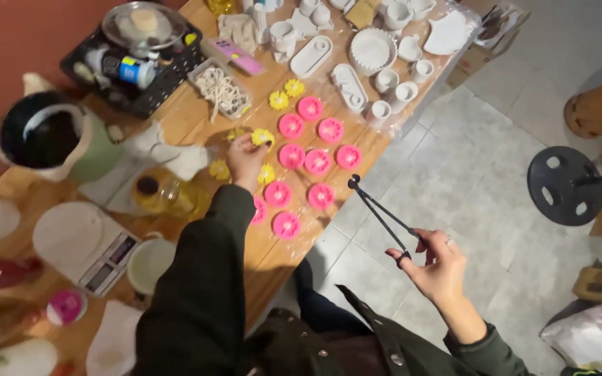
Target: Trim the wicks of molded flower candles using a specialized wick trimmer at a workshop bench.
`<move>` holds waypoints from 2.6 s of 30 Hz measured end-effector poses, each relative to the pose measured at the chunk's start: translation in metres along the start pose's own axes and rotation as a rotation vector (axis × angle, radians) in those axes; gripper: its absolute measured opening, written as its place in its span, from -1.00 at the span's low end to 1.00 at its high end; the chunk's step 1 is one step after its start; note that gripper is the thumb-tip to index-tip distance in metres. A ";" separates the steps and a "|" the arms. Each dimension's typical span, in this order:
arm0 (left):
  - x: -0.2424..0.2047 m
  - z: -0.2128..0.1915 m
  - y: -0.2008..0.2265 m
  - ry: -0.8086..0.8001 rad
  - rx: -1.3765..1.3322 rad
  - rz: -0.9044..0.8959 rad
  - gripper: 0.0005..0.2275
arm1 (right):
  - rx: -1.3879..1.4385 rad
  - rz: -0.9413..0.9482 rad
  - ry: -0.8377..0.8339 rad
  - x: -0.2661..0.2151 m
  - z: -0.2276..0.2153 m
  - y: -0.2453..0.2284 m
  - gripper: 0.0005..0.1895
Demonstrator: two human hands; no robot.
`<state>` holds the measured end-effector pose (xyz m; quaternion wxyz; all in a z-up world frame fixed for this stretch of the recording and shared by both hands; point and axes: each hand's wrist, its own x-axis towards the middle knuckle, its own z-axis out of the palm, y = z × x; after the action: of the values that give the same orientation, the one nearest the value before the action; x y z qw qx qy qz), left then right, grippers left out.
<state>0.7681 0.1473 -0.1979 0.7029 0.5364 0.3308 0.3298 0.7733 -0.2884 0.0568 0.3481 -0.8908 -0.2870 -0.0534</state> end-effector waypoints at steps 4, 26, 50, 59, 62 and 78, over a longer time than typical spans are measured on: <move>0.074 0.003 -0.048 0.011 0.193 0.008 -0.62 | -0.036 0.000 -0.002 0.022 0.008 0.020 -0.43; -0.110 0.008 0.188 -0.133 0.448 0.158 -0.84 | 0.169 -0.304 -0.154 0.081 0.029 -0.036 -0.44; -0.488 -0.414 0.187 0.472 -0.044 -0.157 -0.86 | -0.074 -0.968 -0.672 -0.199 0.130 -0.321 -0.16; -0.484 -0.512 0.192 0.439 1.094 0.136 -0.92 | -0.031 -0.731 -0.539 -0.241 0.129 -0.333 -0.31; -0.483 -0.501 0.216 0.397 1.204 0.191 -0.86 | 0.016 -0.663 -0.516 -0.240 0.119 -0.326 -0.29; -0.368 -0.196 0.317 -0.371 0.827 0.495 -0.79 | 0.270 -0.049 -0.205 -0.146 0.048 -0.143 -0.35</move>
<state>0.3657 0.0168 0.1113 0.3796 0.8812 0.1665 0.2272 0.5683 -0.2418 0.0624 0.4322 -0.8294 -0.3474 0.0683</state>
